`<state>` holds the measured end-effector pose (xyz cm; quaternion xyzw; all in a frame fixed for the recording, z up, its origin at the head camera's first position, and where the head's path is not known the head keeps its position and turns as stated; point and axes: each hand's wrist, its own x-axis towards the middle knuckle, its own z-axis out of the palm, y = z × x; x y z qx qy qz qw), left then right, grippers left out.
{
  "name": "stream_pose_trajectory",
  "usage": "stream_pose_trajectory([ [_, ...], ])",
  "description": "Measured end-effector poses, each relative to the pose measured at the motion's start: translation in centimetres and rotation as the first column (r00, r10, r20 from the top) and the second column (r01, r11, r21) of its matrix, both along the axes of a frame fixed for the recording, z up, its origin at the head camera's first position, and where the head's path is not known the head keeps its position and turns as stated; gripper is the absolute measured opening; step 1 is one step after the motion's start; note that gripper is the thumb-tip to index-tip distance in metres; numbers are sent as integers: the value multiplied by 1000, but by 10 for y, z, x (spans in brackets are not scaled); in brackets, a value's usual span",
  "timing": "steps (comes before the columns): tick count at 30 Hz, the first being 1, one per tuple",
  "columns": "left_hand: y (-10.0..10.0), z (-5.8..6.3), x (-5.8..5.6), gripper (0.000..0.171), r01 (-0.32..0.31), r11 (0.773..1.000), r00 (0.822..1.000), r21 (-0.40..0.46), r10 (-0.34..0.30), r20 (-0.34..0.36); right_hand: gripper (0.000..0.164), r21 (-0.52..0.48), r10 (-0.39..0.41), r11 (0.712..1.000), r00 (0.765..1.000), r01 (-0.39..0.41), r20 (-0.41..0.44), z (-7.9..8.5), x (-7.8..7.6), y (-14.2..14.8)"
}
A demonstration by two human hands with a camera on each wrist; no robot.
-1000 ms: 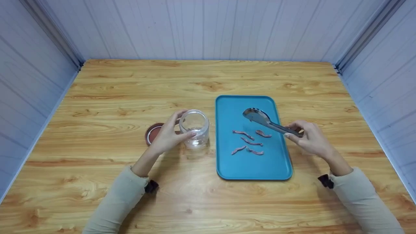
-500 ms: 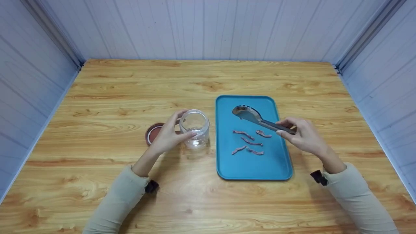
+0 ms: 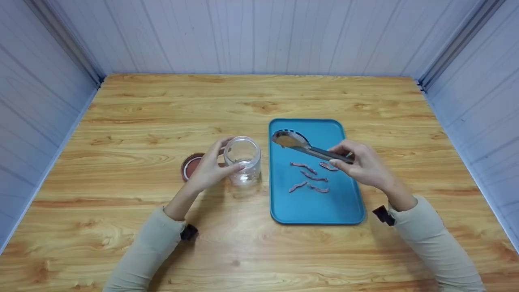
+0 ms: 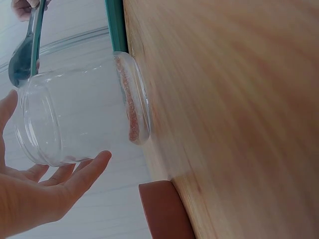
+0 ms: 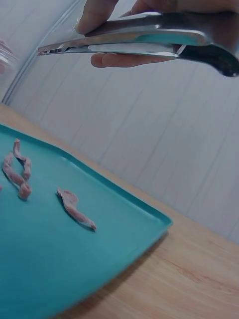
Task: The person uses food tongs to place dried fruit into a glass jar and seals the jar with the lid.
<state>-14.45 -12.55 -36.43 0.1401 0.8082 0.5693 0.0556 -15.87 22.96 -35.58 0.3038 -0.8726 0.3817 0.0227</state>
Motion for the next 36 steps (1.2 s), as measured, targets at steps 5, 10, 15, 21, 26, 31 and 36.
stream_pose_trajectory([
  [5,0,-1,-1,69,2,1000,1000,-1,-2,-6,16,-9,29,1000,1000,-29,-10,14,6,-19],
  [10,0,-1,-1,69,0,1000,1000,3,0,-7,15,-35,56,998,998,-56,-6,14,5,-30],
  [15,-1,-2,-1,69,-1,1000,1000,2,1,-8,13,-52,90,994,995,-92,-33,24,11,-47],
  [21,-1,-2,-1,68,1,1000,1000,2,-1,-4,14,-64,121,990,990,-125,-72,29,13,-61],
  [26,-1,-2,-1,69,8,1000,1000,7,-8,-13,14,-81,142,986,987,-148,-72,28,11,-69],
  [31,-1,-2,-1,68,8,1000,1000,10,-8,-10,12,-69,145,986,988,-149,-58,27,11,-74],
  [36,0,-2,-1,68,8,1000,1000,17,-7,-11,12,-63,143,987,989,-145,-39,24,11,-75],
])
